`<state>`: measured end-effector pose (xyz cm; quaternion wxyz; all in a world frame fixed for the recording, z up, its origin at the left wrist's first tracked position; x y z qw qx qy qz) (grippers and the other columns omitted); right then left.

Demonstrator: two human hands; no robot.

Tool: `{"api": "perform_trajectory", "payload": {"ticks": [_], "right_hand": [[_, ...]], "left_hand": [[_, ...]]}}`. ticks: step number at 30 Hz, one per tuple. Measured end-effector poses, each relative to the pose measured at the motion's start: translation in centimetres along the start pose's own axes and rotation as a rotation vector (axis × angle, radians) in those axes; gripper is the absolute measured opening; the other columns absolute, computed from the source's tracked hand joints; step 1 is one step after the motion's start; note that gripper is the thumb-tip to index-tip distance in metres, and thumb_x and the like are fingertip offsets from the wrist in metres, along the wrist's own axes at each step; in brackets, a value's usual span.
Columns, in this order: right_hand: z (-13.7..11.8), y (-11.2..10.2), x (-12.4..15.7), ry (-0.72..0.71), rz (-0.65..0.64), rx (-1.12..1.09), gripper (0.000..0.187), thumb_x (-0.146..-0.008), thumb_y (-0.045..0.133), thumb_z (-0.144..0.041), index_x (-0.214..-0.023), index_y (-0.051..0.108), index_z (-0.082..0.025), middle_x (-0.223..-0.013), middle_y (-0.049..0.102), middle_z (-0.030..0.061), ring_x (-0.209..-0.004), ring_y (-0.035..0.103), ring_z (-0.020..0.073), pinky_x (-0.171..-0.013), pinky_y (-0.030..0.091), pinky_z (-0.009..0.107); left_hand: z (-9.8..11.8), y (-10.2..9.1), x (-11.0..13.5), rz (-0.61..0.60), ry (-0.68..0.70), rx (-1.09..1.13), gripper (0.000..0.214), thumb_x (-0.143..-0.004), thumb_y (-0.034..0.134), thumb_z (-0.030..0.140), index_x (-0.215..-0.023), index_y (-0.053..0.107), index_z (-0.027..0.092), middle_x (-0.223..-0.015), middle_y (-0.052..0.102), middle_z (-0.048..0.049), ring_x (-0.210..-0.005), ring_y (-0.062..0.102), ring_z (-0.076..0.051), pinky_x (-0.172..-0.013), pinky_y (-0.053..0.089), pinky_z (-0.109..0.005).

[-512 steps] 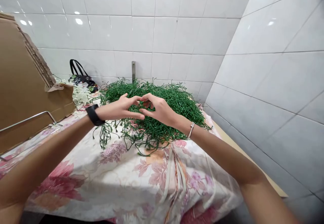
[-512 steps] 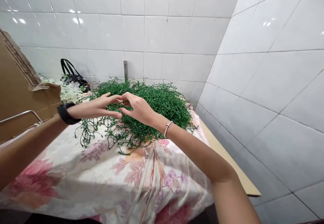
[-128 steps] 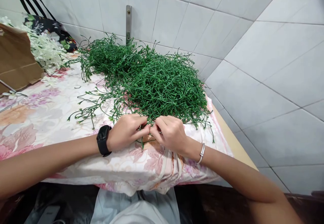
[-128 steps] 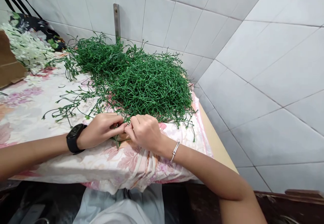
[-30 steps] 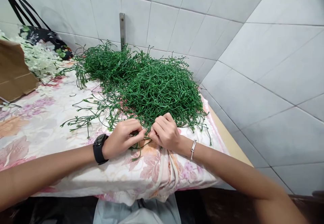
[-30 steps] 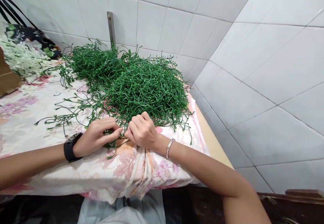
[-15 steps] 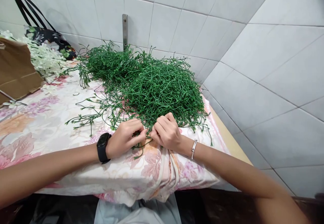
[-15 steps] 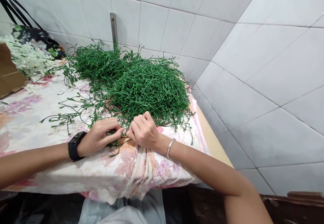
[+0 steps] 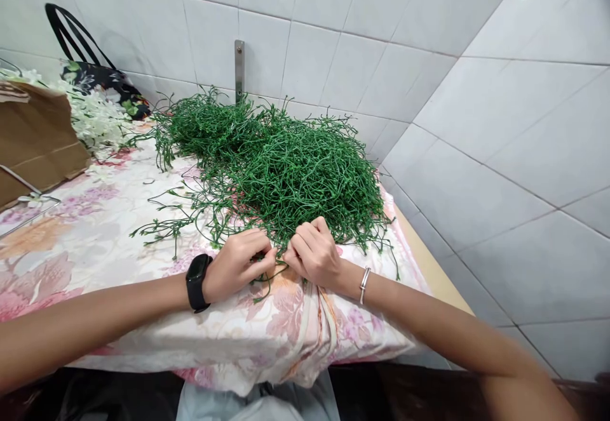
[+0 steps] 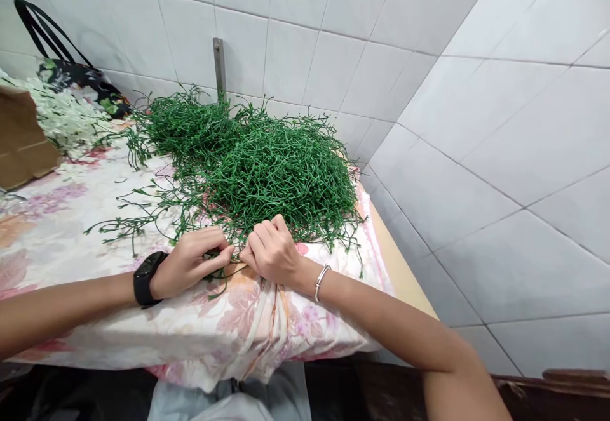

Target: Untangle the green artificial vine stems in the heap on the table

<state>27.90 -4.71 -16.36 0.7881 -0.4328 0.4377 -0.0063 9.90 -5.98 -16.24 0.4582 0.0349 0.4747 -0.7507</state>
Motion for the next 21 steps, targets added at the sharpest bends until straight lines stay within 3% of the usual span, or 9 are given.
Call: {"api": "perform_trajectory", "payload": {"ticks": [4, 8, 12, 21], "right_hand": [[1.6, 0.0, 0.6, 0.227, -0.042, -0.064, 0.024, -0.080, 0.038, -0.013, -0.056, 0.035, -0.017, -0.053, 0.035, -0.0031, -0.054, 0.029, 0.0086, -0.060, 0.025, 0.027], [1.7, -0.1, 0.5, 0.164, -0.076, -0.118, 0.019, -0.080, 0.038, -0.014, -0.060, 0.039, -0.016, -0.056, 0.038, -0.0020, -0.057, 0.034, 0.0093, -0.062, 0.026, 0.028], [1.4, -0.4, 0.1, 0.193, -0.031, -0.156, 0.013, -0.077, 0.043, -0.015, -0.065, 0.043, -0.016, -0.062, 0.046, -0.0006, -0.062, 0.042, 0.0101, -0.064, 0.027, 0.029], [1.6, -0.4, 0.0, 0.271, 0.033, -0.236, 0.004, -0.074, 0.049, -0.015, -0.077, 0.047, -0.016, -0.070, 0.054, 0.0008, -0.069, 0.050, 0.0121, -0.067, 0.031, 0.029]], "left_hand": [[0.0, -0.5, 0.3, 0.055, -0.042, 0.002, 0.027, -0.084, 0.039, 0.017, -0.057, 0.038, 0.015, -0.056, 0.035, 0.0022, -0.056, 0.032, -0.009, -0.054, 0.026, -0.023], [0.1, -0.7, 0.0, 0.024, -0.099, 0.073, 0.023, -0.085, 0.041, 0.022, -0.063, 0.045, 0.014, -0.061, 0.044, 0.0010, -0.060, 0.039, -0.009, -0.060, 0.031, -0.023], [0.0, -0.9, -0.5, 0.030, -0.154, 0.134, 0.024, -0.085, 0.042, 0.027, -0.065, 0.048, 0.015, -0.063, 0.047, 0.0008, -0.062, 0.042, -0.009, -0.062, 0.033, -0.024], [-1.3, -2.4, -1.2, 0.158, -0.301, 0.346, 0.027, -0.084, 0.042, 0.035, -0.072, 0.053, 0.015, -0.070, 0.052, -0.0004, -0.067, 0.047, -0.010, -0.061, 0.036, -0.022]]}}
Point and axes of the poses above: each hand's wrist, its own x-axis away from the middle knuckle, its own y-axis out of the palm, z = x × y, the point moved 1 cm from there along -x, towards the middle knuckle
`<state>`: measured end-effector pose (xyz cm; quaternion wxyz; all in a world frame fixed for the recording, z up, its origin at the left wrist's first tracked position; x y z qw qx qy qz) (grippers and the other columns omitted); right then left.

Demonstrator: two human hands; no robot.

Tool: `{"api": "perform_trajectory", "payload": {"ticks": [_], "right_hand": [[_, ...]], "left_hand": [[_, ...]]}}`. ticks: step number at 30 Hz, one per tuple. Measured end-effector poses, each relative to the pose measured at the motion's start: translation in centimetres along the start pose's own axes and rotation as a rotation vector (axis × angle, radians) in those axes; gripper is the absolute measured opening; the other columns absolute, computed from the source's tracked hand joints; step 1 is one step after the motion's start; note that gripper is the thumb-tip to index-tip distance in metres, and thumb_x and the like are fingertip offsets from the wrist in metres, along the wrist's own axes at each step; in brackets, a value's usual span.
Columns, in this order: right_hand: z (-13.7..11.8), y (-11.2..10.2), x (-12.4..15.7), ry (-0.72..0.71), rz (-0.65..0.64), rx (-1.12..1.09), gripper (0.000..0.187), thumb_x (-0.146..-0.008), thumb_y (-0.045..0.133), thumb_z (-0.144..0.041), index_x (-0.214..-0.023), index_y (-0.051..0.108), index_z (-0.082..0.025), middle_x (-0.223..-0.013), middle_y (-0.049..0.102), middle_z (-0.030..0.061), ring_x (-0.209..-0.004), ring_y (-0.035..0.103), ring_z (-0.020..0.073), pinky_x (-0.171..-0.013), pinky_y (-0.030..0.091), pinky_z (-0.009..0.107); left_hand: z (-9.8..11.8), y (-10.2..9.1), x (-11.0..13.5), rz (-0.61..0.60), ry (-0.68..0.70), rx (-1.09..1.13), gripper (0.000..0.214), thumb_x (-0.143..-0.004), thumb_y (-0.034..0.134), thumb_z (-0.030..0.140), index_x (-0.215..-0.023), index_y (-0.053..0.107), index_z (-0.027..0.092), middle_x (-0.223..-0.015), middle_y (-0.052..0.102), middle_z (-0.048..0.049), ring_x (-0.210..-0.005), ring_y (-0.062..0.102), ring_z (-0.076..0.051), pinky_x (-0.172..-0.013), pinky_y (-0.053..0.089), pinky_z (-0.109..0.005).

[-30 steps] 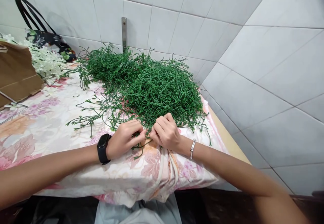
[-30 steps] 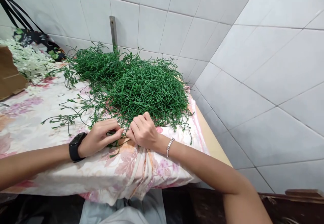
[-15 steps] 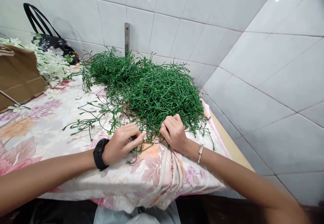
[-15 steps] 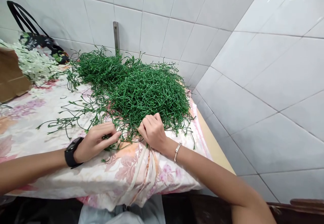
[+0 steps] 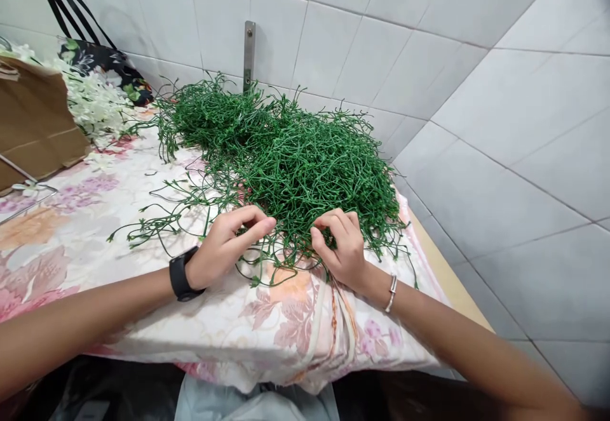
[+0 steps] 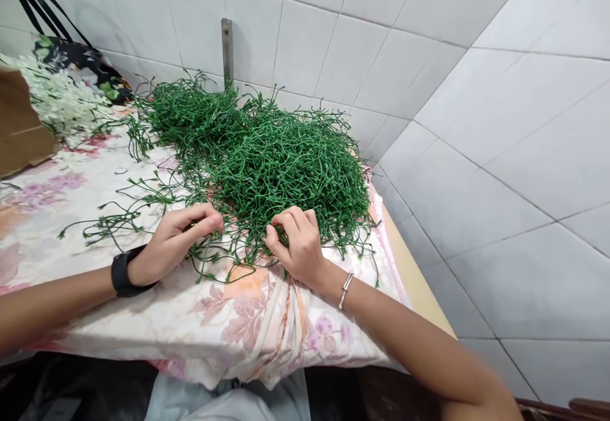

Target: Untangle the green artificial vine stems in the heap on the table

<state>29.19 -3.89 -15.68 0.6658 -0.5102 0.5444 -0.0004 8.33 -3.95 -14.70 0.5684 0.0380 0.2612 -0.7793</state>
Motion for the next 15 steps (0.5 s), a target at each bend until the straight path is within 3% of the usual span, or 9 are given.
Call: {"api": "perform_trajectory", "payload": {"ticks": [4, 8, 15], "right_hand": [[-0.07, -0.02, -0.07, 0.040, 0.002, -0.028, 0.012, -0.074, 0.049, -0.016, -0.086, 0.050, -0.016, -0.070, 0.052, 0.0006, -0.067, 0.049, 0.0119, -0.065, 0.032, 0.029], [-0.10, 0.01, -0.09, 0.079, 0.033, -0.054, 0.023, -0.074, 0.050, -0.016, -0.096, 0.048, -0.016, -0.070, 0.050, 0.0000, -0.065, 0.048, 0.0115, -0.064, 0.034, 0.028], [-0.05, 0.18, 0.04, 0.034, 0.040, -0.043, 0.017, -0.073, 0.055, -0.014, -0.086, 0.046, -0.018, -0.070, 0.053, -0.0005, -0.065, 0.049, 0.0105, -0.066, 0.034, 0.028]], "left_hand": [[-0.01, -0.24, -0.22, -0.009, -0.037, 0.050, 0.025, -0.081, 0.046, 0.038, -0.084, 0.055, 0.016, -0.077, 0.055, -0.0010, -0.070, 0.049, -0.010, -0.061, 0.039, -0.022], [0.32, -0.25, -0.14, -0.039, -0.006, -0.014, 0.025, -0.075, 0.057, 0.036, -0.090, 0.055, 0.017, -0.087, 0.058, -0.0026, -0.080, 0.052, -0.013, -0.071, 0.041, -0.025], [0.43, 0.12, 0.00, -0.153, 0.093, -0.026, 0.024, -0.075, 0.059, 0.030, -0.095, 0.054, 0.017, -0.092, 0.057, -0.0021, -0.086, 0.051, -0.012, -0.076, 0.040, -0.024]]}}
Point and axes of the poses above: each hand's wrist, its own x-axis away from the middle knuckle, its own y-axis out of the palm, z = x × y, the point moved 1 cm from there along -x, towards the middle knuckle
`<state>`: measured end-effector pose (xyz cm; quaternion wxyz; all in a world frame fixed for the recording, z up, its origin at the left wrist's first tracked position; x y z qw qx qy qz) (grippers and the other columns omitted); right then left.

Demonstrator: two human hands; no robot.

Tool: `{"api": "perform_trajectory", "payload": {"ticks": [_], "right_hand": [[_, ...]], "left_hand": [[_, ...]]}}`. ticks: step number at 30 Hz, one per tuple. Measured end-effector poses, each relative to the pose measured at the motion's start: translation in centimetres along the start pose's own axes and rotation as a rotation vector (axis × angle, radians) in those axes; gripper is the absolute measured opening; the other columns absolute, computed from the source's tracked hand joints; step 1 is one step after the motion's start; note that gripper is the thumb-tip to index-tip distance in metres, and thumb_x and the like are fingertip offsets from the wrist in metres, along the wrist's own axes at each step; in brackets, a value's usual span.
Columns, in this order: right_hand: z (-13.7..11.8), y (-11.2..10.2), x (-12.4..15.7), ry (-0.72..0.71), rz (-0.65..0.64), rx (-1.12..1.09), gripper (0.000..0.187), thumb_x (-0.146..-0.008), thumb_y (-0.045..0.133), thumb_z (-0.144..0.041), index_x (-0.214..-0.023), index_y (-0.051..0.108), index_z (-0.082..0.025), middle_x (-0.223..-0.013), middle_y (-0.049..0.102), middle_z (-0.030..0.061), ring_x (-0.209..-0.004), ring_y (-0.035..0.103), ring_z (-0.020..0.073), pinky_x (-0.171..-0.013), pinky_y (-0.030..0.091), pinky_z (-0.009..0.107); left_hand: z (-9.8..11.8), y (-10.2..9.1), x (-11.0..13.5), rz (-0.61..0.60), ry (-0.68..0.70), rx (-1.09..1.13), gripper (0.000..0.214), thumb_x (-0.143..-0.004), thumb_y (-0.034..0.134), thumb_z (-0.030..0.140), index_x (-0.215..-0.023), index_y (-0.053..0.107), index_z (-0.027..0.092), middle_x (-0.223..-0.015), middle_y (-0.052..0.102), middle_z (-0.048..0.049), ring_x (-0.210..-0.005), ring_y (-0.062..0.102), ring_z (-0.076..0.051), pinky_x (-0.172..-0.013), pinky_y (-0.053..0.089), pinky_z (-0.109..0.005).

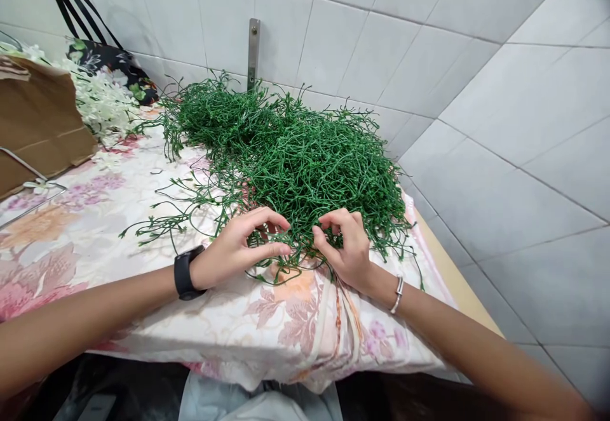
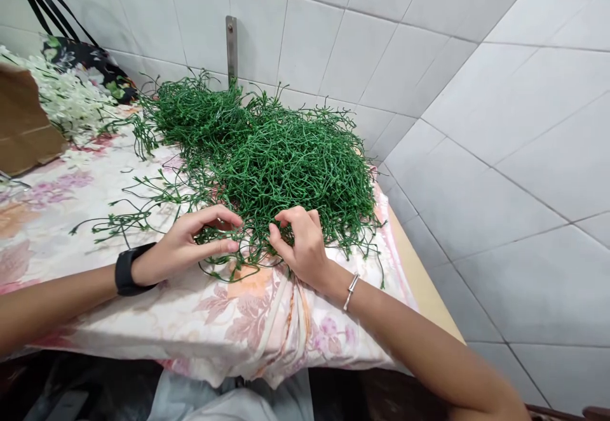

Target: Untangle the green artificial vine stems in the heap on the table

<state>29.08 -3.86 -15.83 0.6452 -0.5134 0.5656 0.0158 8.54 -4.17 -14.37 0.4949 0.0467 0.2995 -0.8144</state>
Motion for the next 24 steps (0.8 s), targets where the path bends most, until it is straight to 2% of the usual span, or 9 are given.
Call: {"api": "perform_trajectory", "payload": {"ticks": [6, 12, 14, 17, 20, 24], "right_hand": [[-0.2, -0.2, 0.1, -0.132, 0.007, -0.017, 0.018, -0.072, 0.057, -0.009, -0.086, 0.049, -0.018, -0.076, 0.058, -0.0005, -0.070, 0.054, 0.0096, -0.067, 0.034, 0.028], [-0.8, -0.9, 0.0, -0.280, -0.104, -0.049, 0.017, -0.080, 0.049, -0.017, -0.096, 0.053, -0.016, -0.081, 0.060, 0.0032, -0.073, 0.052, 0.0109, -0.067, 0.033, 0.029], [-1.2, -1.0, -0.1, -0.318, -0.167, -0.087, 0.016, -0.082, 0.046, -0.023, -0.093, 0.054, -0.014, -0.079, 0.059, 0.0038, -0.072, 0.052, 0.0116, -0.067, 0.032, 0.030], [-1.7, -0.9, -0.2, -0.350, -0.236, -0.138, 0.021, -0.077, 0.054, -0.033, -0.083, 0.054, -0.013, -0.075, 0.057, 0.0031, -0.070, 0.050, 0.0112, -0.065, 0.032, 0.029], [-2.0, -0.5, -0.2, -0.355, -0.244, -0.136, 0.015, -0.074, 0.058, -0.026, -0.079, 0.052, -0.013, -0.073, 0.056, 0.0019, -0.068, 0.049, 0.0096, -0.064, 0.031, 0.028], [-1.8, 0.0, 0.0, -0.353, -0.236, -0.114, 0.006, -0.075, 0.055, -0.014, -0.079, 0.051, -0.014, -0.072, 0.056, 0.0009, -0.067, 0.048, 0.0089, -0.065, 0.031, 0.027]], "left_hand": [[-0.1, 0.2, -0.2, -0.038, 0.047, -0.097, 0.019, -0.080, 0.052, 0.025, -0.097, 0.053, 0.017, -0.095, 0.057, -0.0038, -0.088, 0.050, -0.013, -0.077, 0.039, -0.026], [0.2, 0.5, 0.1, 0.015, 0.116, -0.191, 0.014, -0.080, 0.053, 0.028, -0.086, 0.054, 0.015, -0.082, 0.057, -0.0023, -0.079, 0.049, -0.012, -0.072, 0.038, -0.025], [0.2, 0.8, 0.2, 0.033, 0.152, -0.235, 0.014, -0.080, 0.052, 0.028, -0.082, 0.054, 0.014, -0.079, 0.056, -0.0019, -0.076, 0.048, -0.012, -0.070, 0.037, -0.025], [0.0, 1.3, 0.5, 0.045, 0.223, -0.293, 0.015, -0.081, 0.051, 0.029, -0.080, 0.052, 0.013, -0.075, 0.054, -0.0018, -0.074, 0.046, -0.012, -0.067, 0.036, -0.025], [-0.1, 1.6, 0.5, 0.046, 0.270, -0.347, 0.016, -0.082, 0.048, 0.029, -0.080, 0.052, 0.013, -0.074, 0.053, -0.0022, -0.071, 0.045, -0.012, -0.065, 0.036, -0.025], [-0.4, 1.5, 0.3, 0.062, 0.305, -0.426, 0.017, -0.083, 0.046, 0.028, -0.082, 0.052, 0.013, -0.074, 0.055, -0.0030, -0.071, 0.046, -0.012, -0.065, 0.038, -0.024]]}}
Point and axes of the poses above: each hand's wrist, its own x-axis away from the middle knuckle, its own y-axis out of the palm, z = x × y, the point moved 1 cm from there along -x, towards the middle knuckle
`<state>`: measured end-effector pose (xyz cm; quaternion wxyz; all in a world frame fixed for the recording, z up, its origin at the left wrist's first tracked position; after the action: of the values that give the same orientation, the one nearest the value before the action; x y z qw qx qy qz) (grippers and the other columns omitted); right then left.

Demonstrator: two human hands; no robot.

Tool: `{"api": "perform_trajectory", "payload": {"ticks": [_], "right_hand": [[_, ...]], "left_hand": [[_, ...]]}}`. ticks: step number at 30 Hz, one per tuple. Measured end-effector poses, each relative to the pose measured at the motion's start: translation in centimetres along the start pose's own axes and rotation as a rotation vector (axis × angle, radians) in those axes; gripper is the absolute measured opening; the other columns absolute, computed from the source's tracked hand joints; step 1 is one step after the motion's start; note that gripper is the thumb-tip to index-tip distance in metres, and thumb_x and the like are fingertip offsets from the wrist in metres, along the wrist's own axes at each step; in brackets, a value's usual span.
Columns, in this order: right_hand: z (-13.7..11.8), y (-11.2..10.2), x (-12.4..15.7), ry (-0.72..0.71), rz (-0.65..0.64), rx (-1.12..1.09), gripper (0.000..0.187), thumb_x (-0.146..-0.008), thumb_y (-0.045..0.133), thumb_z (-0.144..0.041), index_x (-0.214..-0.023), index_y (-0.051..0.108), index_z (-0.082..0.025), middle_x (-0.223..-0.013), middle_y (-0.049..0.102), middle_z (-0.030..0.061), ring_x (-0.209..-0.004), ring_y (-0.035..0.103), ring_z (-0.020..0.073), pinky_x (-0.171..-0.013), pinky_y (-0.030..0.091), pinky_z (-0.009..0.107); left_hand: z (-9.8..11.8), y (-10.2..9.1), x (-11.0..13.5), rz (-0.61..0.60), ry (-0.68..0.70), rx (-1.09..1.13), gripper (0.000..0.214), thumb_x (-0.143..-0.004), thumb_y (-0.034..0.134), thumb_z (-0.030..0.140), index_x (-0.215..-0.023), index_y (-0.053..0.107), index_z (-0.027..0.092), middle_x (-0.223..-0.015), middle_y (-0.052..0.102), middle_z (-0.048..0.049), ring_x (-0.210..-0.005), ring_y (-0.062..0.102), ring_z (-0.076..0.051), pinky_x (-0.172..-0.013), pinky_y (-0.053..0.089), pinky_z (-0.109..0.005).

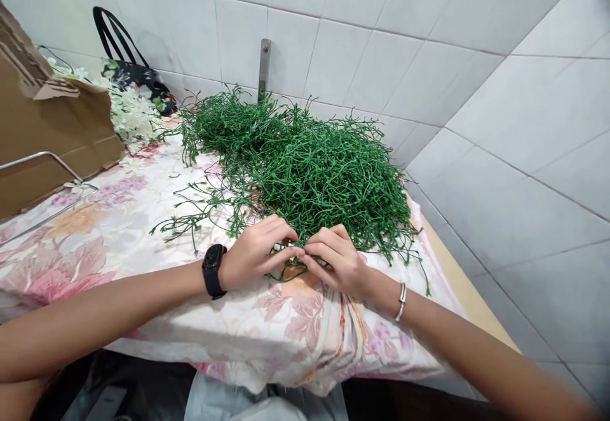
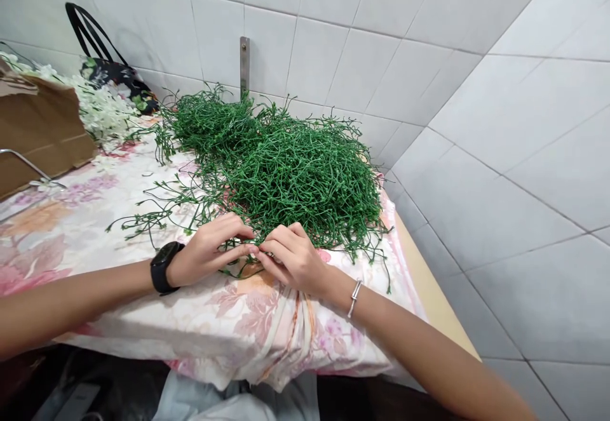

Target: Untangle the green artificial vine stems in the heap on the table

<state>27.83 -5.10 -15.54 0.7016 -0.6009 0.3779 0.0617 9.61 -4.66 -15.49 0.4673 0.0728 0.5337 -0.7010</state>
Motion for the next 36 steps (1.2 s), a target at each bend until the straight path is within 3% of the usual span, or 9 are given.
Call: {"api": "perform_trajectory", "payload": {"ticks": [9, 16, 25, 29, 32, 36], "right_hand": [[0.2, 0.2, 0.3, -0.014, -0.030, 0.132, 0.004, -0.075, 0.049, -0.013, -0.078, 0.050, -0.014, -0.072, 0.055, 0.0021, -0.069, 0.048, 0.0105, -0.064, 0.032, 0.028], [-0.1, -0.2, -0.1, -0.076, 0.008, 0.284, 0.004, -0.073, 0.051, -0.014, -0.069, 0.052, -0.015, -0.062, 0.052, 0.0006, -0.060, 0.043, 0.0100, -0.059, 0.029, 0.028], [0.0, 0.0, 0.1, -0.074, 0.004, 0.253, 0.002, -0.073, 0.051, -0.014, -0.074, 0.053, -0.013, -0.066, 0.053, 0.0014, -0.065, 0.046, 0.0102, -0.061, 0.031, 0.028], [0.0, 0.0, 0.1, -0.082, -0.001, 0.282, 0.002, -0.073, 0.051, -0.014, -0.072, 0.053, -0.013, -0.065, 0.052, 0.0013, -0.064, 0.044, 0.0099, -0.061, 0.031, 0.027], [-0.1, 0.1, 0.0, -0.081, -0.012, 0.324, 0.009, -0.075, 0.049, -0.015, -0.066, 0.051, -0.014, -0.061, 0.049, 0.0005, -0.061, 0.040, 0.0098, -0.060, 0.029, 0.027], [-0.2, 0.3, -0.2, -0.082, -0.019, 0.397, 0.021, -0.077, 0.045, -0.017, -0.055, 0.044, -0.016, -0.055, 0.039, -0.0006, -0.058, 0.034, 0.0106, -0.058, 0.026, 0.027]], "left_hand": [[0.0, 0.4, 0.7, -0.069, 0.114, -0.302, 0.021, -0.086, 0.038, 0.029, -0.091, 0.050, 0.012, -0.068, 0.059, -0.0032, -0.061, 0.055, -0.013, -0.053, 0.042, -0.023], [0.6, 0.5, 1.2, -0.033, 0.065, -0.349, 0.017, -0.086, 0.040, 0.026, -0.098, 0.045, 0.014, -0.066, 0.062, -0.0003, -0.057, 0.058, -0.011, -0.049, 0.042, -0.022], [0.7, 0.6, 1.0, -0.137, 0.075, -0.315, 0.018, -0.089, 0.032, 0.027, -0.094, 0.043, 0.014, -0.063, 0.059, 0.0000, -0.056, 0.057, -0.011, -0.047, 0.039, -0.021], [1.0, 0.7, 0.8, -0.108, -0.019, -0.355, 0.017, -0.088, 0.034, 0.029, -0.089, 0.044, 0.015, -0.064, 0.059, 0.0006, -0.056, 0.057, -0.011, -0.047, 0.037, -0.021], [1.1, 0.9, 0.9, -0.165, -0.084, -0.450, 0.022, -0.089, 0.030, 0.032, -0.083, 0.044, 0.015, -0.056, 0.057, 0.0014, -0.047, 0.053, -0.012, -0.041, 0.028, -0.023], [1.1, 1.2, 1.0, -0.219, -0.032, -0.478, 0.030, -0.090, 0.025, 0.029, -0.073, 0.045, 0.016, -0.052, 0.054, 0.0015, -0.041, 0.048, -0.010, -0.040, 0.021, -0.024]]}}
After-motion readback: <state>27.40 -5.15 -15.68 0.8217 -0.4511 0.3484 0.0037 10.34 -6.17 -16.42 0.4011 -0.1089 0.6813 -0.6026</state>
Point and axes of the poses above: each hand's wrist, its own x-axis away from the middle knuckle, its own y-axis out of the palm, z = x × y, the point moved 1 cm from there along -x, towards the middle knuckle
